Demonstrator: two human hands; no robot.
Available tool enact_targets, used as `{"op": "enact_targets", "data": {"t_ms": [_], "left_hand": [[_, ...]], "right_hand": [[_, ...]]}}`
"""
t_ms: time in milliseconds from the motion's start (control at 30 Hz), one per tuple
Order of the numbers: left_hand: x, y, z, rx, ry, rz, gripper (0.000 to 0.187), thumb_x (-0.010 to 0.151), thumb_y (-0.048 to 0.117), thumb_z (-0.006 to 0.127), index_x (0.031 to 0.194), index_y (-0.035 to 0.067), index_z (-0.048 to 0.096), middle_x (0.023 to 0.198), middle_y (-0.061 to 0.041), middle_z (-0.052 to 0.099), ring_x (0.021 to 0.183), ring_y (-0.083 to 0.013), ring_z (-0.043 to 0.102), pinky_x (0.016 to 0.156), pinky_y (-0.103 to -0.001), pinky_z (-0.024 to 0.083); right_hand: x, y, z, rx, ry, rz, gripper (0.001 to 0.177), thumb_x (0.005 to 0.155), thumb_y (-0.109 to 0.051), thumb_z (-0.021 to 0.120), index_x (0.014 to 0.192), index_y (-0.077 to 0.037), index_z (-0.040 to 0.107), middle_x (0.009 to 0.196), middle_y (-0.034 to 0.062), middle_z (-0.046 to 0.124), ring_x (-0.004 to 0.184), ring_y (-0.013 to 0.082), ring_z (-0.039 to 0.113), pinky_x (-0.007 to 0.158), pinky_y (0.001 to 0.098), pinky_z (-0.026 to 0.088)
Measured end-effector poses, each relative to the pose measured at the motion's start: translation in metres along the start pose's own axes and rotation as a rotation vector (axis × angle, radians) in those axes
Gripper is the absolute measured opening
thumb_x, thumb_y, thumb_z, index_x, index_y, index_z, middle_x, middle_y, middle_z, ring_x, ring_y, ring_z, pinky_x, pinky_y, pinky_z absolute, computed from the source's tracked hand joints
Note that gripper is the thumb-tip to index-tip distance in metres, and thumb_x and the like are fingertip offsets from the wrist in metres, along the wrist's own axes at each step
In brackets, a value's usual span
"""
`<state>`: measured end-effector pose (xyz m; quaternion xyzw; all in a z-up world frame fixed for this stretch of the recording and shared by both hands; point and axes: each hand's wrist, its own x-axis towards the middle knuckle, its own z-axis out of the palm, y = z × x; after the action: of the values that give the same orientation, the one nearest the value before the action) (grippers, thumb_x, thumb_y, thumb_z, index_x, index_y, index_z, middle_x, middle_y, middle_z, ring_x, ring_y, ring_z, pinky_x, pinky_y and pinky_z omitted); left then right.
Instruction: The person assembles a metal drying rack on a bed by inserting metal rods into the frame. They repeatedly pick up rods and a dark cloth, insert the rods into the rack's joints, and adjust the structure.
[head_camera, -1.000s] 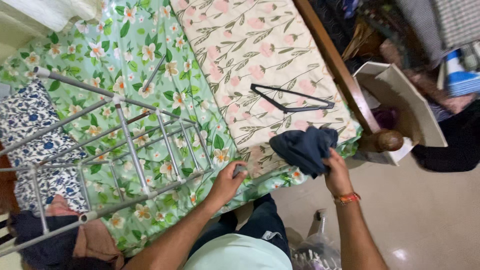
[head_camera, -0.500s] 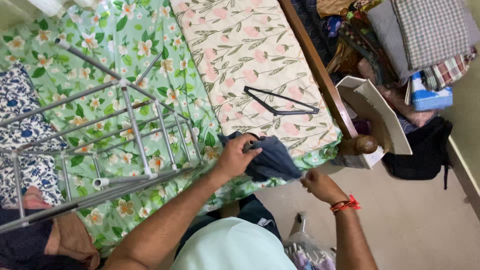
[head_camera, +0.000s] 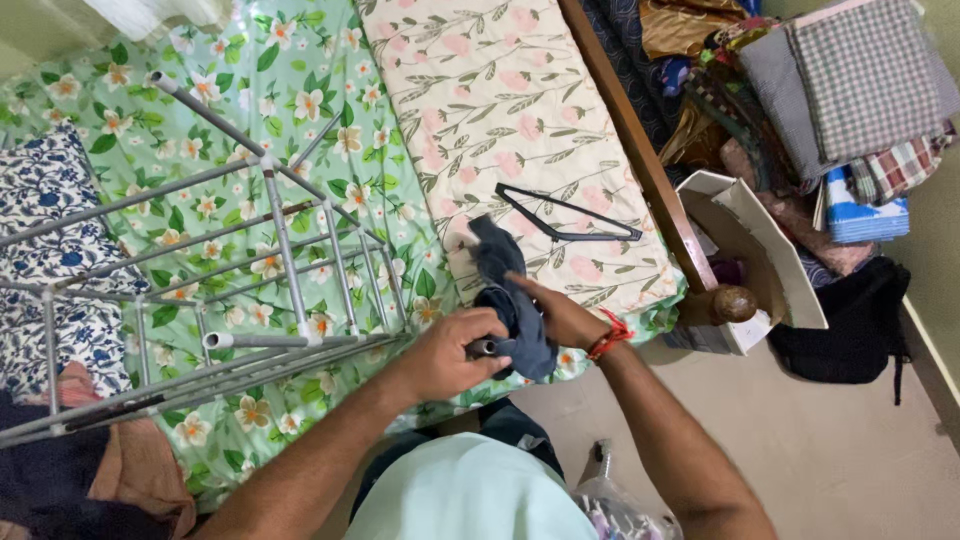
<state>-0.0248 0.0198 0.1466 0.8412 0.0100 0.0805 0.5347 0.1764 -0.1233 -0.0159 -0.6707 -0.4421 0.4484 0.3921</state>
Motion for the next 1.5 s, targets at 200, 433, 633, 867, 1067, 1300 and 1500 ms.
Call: {"op": "enact_targets", "data": {"t_ms": [200,433,633,867,1067,1300,1500], "left_hand": [[-0.052,-0.027,0.0,-0.015,0.055,-0.319,0.021,0.086,0.014,0.078,0.098,0.005,0.064,0.081,-0.004,0.059,0.072,-0.0154,0.058,0.065,-0.034,0.048],[-0.064,-0.042,0.0,-0.101,0.076,-0.653,0.047,0.094,0.021,0.07,0.14,0.017,0.06,0.078,0.001,0.056,0.066,-0.0098,0.05,0.06,-0.029,0.044],[0.019,-0.045,-0.006,-0.705,0.465,-0.3,0.024,0.108,0.026,0.054,0.115,0.005,0.062,0.078,0.0,0.052,0.068,-0.0086,0.046,0.06,-0.025,0.041],[0.07,-0.011,0.027,-0.659,0.53,0.059,0.031,0.116,0.034,0.046,0.101,0.007,0.055,0.09,-0.002,0.051,0.082,-0.0122,0.046,0.075,-0.028,0.039],[0.079,0.004,0.022,-0.845,0.564,0.136,0.03,0.113,0.034,0.053,0.097,0.009,0.048,0.084,-0.001,0.043,0.074,-0.0113,0.039,0.069,-0.029,0.037],[0.072,0.007,-0.033,-1.049,0.524,0.126,0.029,0.111,0.037,0.053,0.104,0.009,0.05,0.075,0.0,0.041,0.065,-0.0115,0.038,0.064,-0.029,0.039],[0.06,-0.017,-0.023,-1.089,0.567,-0.087,0.025,0.109,0.035,0.048,0.113,0.011,0.048,0.084,-0.003,0.048,0.072,-0.0142,0.05,0.067,-0.032,0.046]], "right_hand": [[-0.001,0.032,-0.025,-0.131,0.675,-0.138,0.035,0.08,0.011,0.055,0.11,0.0,0.069,0.102,0.0136,0.072,0.096,0.0237,0.071,0.087,0.0356,0.056],[-0.054,-0.05,-0.043,0.118,0.722,-0.525,0.005,0.097,0.001,0.066,0.101,-0.001,0.065,0.103,0.0068,0.062,0.098,0.0189,0.06,0.092,0.0312,0.049],[-0.046,-0.103,-0.017,0.682,0.475,-0.515,0.02,0.105,-0.015,0.054,0.118,0.0,0.061,0.129,0.0094,0.06,0.121,0.0189,0.058,0.108,0.0318,0.045],[-0.038,-0.144,-0.002,0.479,0.389,-0.362,0.035,0.106,-0.008,0.049,0.14,-0.003,0.049,0.121,0.0125,0.061,0.113,0.02,0.06,0.102,0.0307,0.049],[-0.034,-0.134,0.031,0.067,0.534,-0.508,0.038,0.085,0.001,0.046,0.122,0.003,0.058,0.099,0.0214,0.067,0.095,0.0294,0.068,0.088,0.0336,0.052],[-0.048,-0.08,0.053,0.165,0.236,-0.192,0.011,0.093,-0.009,0.053,0.085,-0.001,0.055,0.068,0.0096,0.054,0.067,0.0146,0.048,0.064,0.0307,0.047],[-0.059,-0.065,0.09,0.465,0.238,-0.305,0.013,0.096,-0.004,0.053,0.083,-0.002,0.055,0.076,0.0001,0.056,0.072,0.0101,0.05,0.067,0.0289,0.046]]}}
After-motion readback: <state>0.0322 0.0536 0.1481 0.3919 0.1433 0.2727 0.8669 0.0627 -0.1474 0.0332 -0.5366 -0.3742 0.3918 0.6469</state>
